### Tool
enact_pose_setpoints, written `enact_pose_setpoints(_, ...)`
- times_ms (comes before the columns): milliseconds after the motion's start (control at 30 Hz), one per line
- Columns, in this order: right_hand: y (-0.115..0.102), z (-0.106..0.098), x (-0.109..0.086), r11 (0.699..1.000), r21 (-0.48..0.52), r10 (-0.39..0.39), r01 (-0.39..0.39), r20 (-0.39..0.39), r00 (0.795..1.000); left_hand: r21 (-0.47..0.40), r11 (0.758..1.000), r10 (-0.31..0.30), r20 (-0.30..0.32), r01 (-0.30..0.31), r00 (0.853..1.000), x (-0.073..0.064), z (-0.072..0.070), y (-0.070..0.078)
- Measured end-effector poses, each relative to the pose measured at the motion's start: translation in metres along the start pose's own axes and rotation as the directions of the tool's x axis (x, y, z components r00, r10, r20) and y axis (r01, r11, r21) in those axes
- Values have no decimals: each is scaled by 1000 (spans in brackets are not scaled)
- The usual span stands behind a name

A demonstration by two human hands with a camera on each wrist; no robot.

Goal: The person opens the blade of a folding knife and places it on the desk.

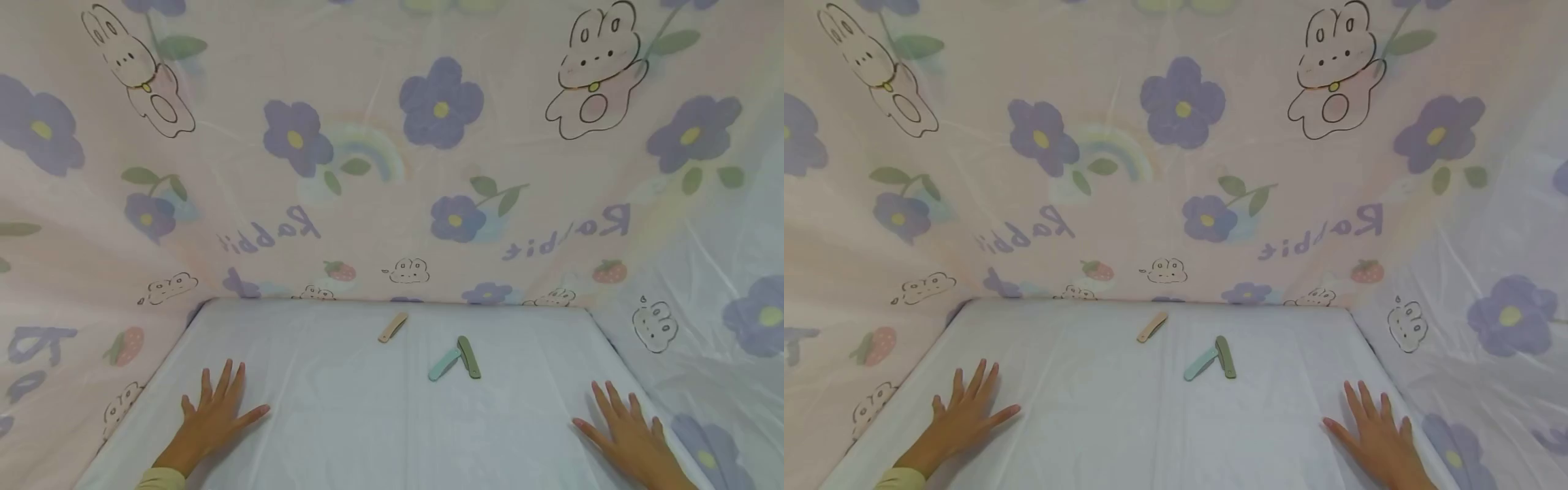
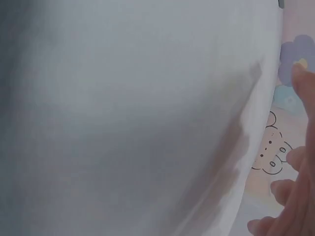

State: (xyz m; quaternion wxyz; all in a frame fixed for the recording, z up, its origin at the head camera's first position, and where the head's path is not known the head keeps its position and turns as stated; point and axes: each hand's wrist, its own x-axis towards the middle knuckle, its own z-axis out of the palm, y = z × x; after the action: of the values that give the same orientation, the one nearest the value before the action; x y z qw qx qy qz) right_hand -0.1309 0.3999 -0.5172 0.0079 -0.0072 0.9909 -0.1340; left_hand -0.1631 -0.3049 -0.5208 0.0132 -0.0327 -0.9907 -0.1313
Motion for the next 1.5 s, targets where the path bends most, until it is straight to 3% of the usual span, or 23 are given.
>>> enact_pose_setpoints(200,-6,1,4,1000,3,2,-2,3,1000,-34,999,28,-12,-28,1000,2,-4,11)
enact_pose_setpoints(400,-7,3,5,1000,3,-6,6,4,1000,-7,999,49,-27,-49,998,5,-2,21)
enact_pose_setpoints(633,-11,-2,10,992,-34,-127,125,-74,989,-13,996,87,-45,-87,995,11,-1,34)
enact_pose_setpoints(933,-29,-7,15,989,17,-146,147,-79,986,-141,980,143,1,-141,990,16,3,53)
enact_pose_setpoints(1300,-53,-8,26,979,-48,-204,199,-140,969,-175,959,222,-25,-223,975,25,4,90)
enact_pose_setpoints(1500,-66,-7,29,976,-34,-217,214,-168,962,-164,948,268,-41,-271,962,32,6,112)
